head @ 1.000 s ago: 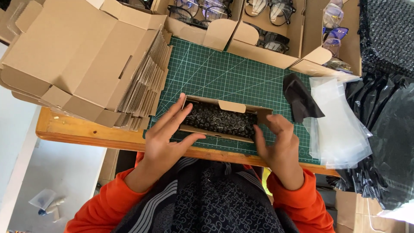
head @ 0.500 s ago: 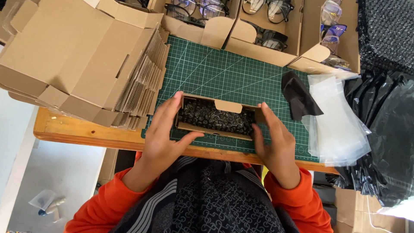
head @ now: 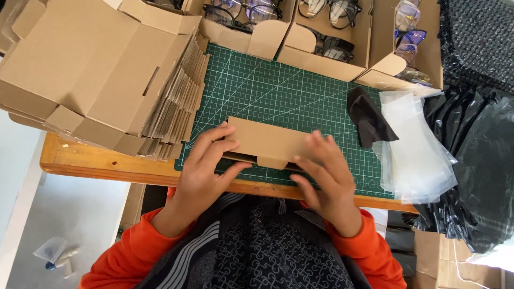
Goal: The person wipes sunglasses with a cloth, places them in a plastic bag, wraps the bag in bubble wrap, and then packs the bundle into a small cardboard box before placing it into a larger black shipping bag.
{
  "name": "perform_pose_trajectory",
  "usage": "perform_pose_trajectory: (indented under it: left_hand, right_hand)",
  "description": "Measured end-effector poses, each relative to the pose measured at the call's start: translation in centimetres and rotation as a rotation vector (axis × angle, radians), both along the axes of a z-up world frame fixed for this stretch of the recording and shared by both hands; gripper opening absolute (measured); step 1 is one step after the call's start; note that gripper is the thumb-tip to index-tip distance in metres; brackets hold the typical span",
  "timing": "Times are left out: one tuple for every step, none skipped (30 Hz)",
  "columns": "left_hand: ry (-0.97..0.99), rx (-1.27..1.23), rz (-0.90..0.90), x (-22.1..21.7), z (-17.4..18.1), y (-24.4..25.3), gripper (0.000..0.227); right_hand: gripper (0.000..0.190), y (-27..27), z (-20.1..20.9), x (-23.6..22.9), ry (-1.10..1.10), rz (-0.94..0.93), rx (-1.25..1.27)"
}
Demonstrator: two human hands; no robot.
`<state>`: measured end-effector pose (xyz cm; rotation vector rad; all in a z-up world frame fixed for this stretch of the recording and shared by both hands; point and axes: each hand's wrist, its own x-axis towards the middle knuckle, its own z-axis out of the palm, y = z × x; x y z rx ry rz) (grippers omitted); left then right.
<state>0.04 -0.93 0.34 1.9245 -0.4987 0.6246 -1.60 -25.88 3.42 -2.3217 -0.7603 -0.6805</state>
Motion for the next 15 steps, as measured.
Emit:
perform_pose_trajectory:
  left_hand:
    - [-0.006, 0.003, -0.005, 0.0, 0.0, 0.0, 0.046]
    - [-0.011, 0.006, -0.009, 0.0, 0.0, 0.0, 0.044]
    - [-0.013, 0.008, -0.009, -0.1, -0.1, -0.1, 0.044]
    - [-0.017, 0.008, -0.009, -0.1, -0.2, -0.1, 0.044]
    - [-0.021, 0.008, -0.008, -0.1, -0.3, -0.1, 0.044]
    - [-0.021, 0.010, -0.003, -0.2, -0.2, -0.1, 0.044]
    - [-0.013, 0.014, 0.001, -0.1, -0.2, -0.1, 0.043]
    - [-0.001, 0.016, 0.001, -0.2, -0.3, -0.2, 0.042]
    - [0.003, 0.017, 0.001, -0.1, -0.2, -0.1, 0.042]
    - [-0.008, 0.025, -0.009, 0.0, -0.2, 0.0, 0.042]
    - [-0.018, 0.033, -0.019, 0.1, -0.2, 0.0, 0.042]
    - [-0.016, 0.033, -0.024, 0.0, 0.4, 0.0, 0.042]
    - [0.018, 0.051, -0.055, 0.0, 0.9, -0.1, 0.041]
    - [0.050, 0.070, -0.084, 0.0, 1.5, -0.1, 0.041]
    - [0.051, 0.069, -0.088, 0.1, 1.7, 0.3, 0.041]
  right_hand:
    - [0.024, 0.6, 0.0, 0.2, -0.026, -0.007, -0.007]
    - [0.026, 1.2, 0.0, 0.5, -0.052, -0.012, -0.013]
    - [0.026, 1.7, -0.1, 0.6, -0.054, -0.012, -0.012]
    - [0.022, 2.2, -0.2, 0.8, -0.077, -0.018, -0.001]
    - [0.019, 2.8, -0.3, 1.1, -0.099, -0.024, 0.011]
    - [0.019, 2.8, -0.5, 1.1, -0.100, -0.018, 0.013]
    - [0.017, 2.9, -0.8, 1.2, -0.119, -0.015, 0.009]
    - [0.016, 2.8, -1.2, 1.1, -0.133, -0.017, 0.003]
    - [0.016, 3.0, -1.2, 1.0, -0.129, -0.017, 0.004]
    - [0.014, 3.1, -1.2, 0.9, -0.124, -0.017, 0.004]
    - [0.013, 3.1, -1.2, 0.7, -0.119, -0.017, 0.004]
    - [0.013, 3.1, -1.5, 0.5, -0.116, -0.022, 0.003]
    - [0.013, 3.1, -1.8, 0.2, -0.087, -0.024, 0.002]
    - [0.014, 3.0, -2.0, 0.0, -0.059, -0.024, 0.001]
    - [0.014, 2.9, -1.8, 0.0, -0.059, -0.028, 0.001]
